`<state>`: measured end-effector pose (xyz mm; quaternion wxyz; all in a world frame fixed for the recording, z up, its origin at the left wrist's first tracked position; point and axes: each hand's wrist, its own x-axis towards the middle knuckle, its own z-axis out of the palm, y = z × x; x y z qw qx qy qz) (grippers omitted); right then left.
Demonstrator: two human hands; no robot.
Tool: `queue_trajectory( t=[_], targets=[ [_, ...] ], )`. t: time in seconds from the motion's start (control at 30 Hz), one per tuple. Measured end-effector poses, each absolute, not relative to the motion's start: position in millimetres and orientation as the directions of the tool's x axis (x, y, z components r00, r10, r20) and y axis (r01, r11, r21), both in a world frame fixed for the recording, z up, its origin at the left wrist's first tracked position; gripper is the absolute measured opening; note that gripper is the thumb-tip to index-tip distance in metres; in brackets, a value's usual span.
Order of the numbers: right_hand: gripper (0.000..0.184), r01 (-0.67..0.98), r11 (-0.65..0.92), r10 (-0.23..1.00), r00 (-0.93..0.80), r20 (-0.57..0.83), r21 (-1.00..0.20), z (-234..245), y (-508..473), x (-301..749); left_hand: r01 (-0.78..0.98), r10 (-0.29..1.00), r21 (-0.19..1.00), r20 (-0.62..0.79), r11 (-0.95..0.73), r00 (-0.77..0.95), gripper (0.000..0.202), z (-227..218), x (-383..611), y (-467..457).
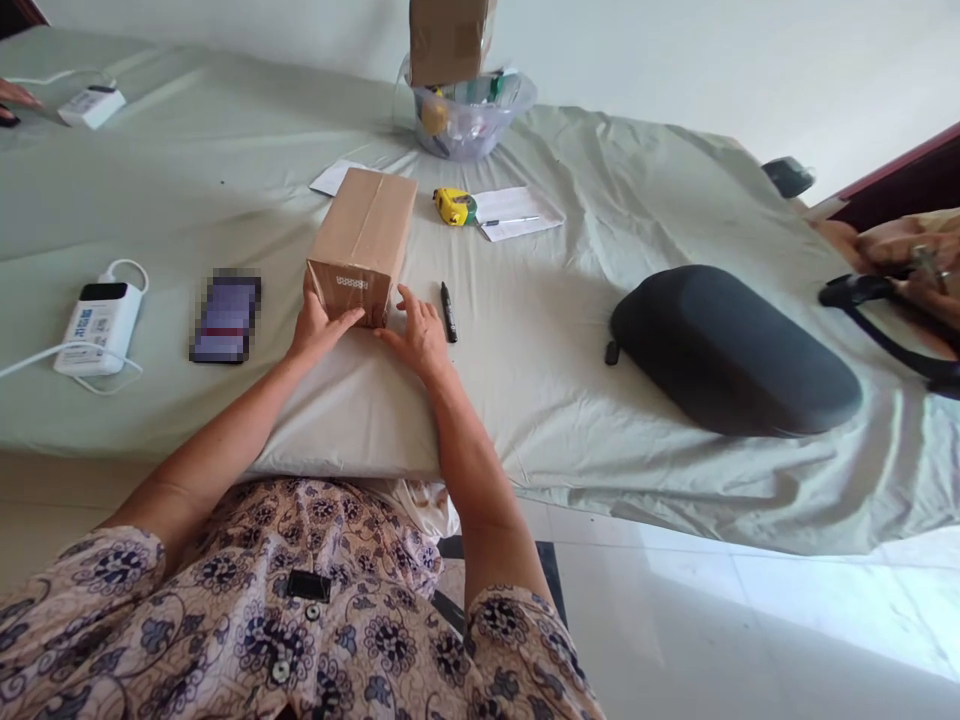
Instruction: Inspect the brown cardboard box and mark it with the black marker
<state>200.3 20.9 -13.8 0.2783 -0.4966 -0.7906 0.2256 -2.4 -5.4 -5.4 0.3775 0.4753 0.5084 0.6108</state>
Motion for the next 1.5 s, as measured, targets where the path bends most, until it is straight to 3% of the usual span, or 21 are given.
queue_trajectory(
  t=[0.2,0.4,0.6,0.7,0.83,0.93,1.2,1.5],
  targets=[
    [0.083,0.673,0.385,0.918,-0.347,0.19,-0.632,-19.4,20.7,194.6,0.16,0.935,0.979,0.168,-0.123,-0.313,0.099,-18.1,0.7,-5.0],
    [0.085,0.654,0.383,0.923,-0.299,0.242,-0.653,-16.2,18.0,194.0,0.228,0.916,0.936,0.321,-0.267,-0.242,0.109,-11.4,7.5,-14.9],
    [0.086,0.621,0.378,0.926,-0.259,0.276,-0.686,-14.6,13.4,191.4,0.324,0.882,0.895,0.395,-0.306,-0.257,0.114,-6.8,7.3,-16.8],
    [0.081,0.587,0.436,0.897,-0.225,0.38,-0.682,-20.2,16.1,191.0,0.402,0.863,0.861,0.434,-0.313,-0.259,0.108,-10.5,4.1,-14.1],
    [0.072,0.472,0.606,0.773,-0.161,0.614,-0.64,-27.4,23.0,192.3,0.543,0.853,0.788,0.469,-0.289,-0.227,0.103,-17.5,-3.1,-10.5],
    [0.06,0.401,0.668,0.718,-0.13,0.684,-0.626,-27.5,25.1,193.5,0.557,0.839,0.769,0.5,-0.314,-0.217,0.1,-20.5,-7.0,-9.4],
    [0.042,0.272,0.645,0.753,-0.066,0.655,-0.714,-21.0,19.4,195.0,0.442,0.858,0.809,0.492,-0.388,-0.146,0.09,-26.0,-9.5,-7.0],
    [0.057,0.315,0.502,0.856,-0.045,0.515,-0.806,-23.9,20.0,198.5,0.522,0.82,0.693,0.573,-0.497,0.02,0.077,-30.9,-16.0,-0.3]
  ],
)
